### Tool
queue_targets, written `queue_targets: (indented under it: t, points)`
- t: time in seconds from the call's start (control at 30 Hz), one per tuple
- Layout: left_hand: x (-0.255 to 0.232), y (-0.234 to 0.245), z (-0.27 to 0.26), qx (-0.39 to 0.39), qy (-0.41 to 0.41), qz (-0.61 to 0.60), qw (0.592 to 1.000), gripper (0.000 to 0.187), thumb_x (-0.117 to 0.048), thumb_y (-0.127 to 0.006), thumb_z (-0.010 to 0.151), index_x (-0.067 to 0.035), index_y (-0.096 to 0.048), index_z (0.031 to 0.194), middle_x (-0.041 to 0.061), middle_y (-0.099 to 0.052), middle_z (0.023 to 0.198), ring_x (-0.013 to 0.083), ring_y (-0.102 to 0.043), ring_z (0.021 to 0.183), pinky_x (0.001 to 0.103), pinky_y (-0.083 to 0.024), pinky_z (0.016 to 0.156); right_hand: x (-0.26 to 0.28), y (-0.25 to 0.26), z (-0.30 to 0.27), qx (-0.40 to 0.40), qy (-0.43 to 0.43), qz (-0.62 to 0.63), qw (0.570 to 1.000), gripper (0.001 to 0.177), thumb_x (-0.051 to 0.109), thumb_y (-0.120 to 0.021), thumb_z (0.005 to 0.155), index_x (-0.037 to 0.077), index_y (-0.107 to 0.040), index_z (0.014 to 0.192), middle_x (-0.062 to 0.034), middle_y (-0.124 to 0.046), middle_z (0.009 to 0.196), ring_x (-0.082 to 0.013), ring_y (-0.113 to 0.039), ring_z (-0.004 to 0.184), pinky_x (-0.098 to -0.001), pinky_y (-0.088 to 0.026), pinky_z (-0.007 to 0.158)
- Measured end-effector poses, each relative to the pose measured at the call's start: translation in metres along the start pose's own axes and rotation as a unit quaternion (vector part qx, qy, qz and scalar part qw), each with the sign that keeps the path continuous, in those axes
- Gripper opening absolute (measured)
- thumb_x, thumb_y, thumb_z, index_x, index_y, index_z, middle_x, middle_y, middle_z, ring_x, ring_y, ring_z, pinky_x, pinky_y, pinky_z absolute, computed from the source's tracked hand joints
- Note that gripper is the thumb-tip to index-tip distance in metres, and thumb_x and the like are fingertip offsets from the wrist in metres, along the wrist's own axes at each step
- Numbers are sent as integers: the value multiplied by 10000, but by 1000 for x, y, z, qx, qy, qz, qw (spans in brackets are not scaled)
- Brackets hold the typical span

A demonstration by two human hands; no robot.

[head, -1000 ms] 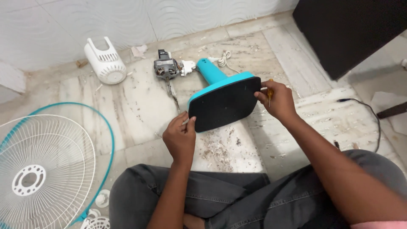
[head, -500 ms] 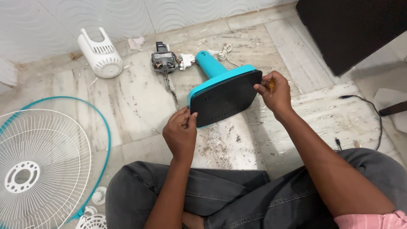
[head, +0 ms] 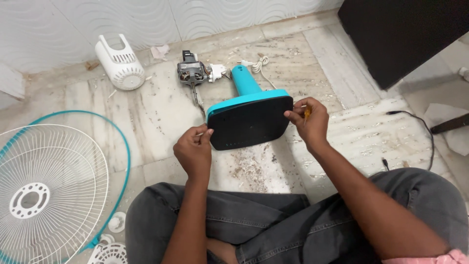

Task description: The person sits on the floor and uses a screwdriver to tighten screws on the internal components of a disassembled teal fan base. They then attach the black rear cover to the fan base and secure it with screws.

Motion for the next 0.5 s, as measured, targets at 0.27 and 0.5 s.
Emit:
queue_targets:
  t: [0.27, 0.5]
  points:
    - [-13, 4, 3, -12, -47, 23, 999, 245, -44, -799, 842, -17, -763, 1083, 122, -782, 954, 201, -730, 692, 306, -544, 615, 27, -3, -10, -28, 116, -141, 983, 308, 89, -903, 758, 10, -635, 887, -70, -704, 785, -143, -673, 727, -278, -540, 680]
    - [-19, 10, 4, -41, -102, 31, 993, 211, 1, -747, 880, -24, -780, 1087, 138, -774, 972, 216, -718, 715, 320, -547, 648, 38, -9, -16, -8, 90, -133, 987, 181, 82, -752, 955, -11, -631, 857, -95, -699, 708, -144, -695, 627, -290, -535, 594]
Point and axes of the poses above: each hand's wrist, its own z-axis towards the middle knuckle, its own y-axis out of the back of the hand, x = y × z, the point moved 8 cm from there along z, towards the middle knuckle
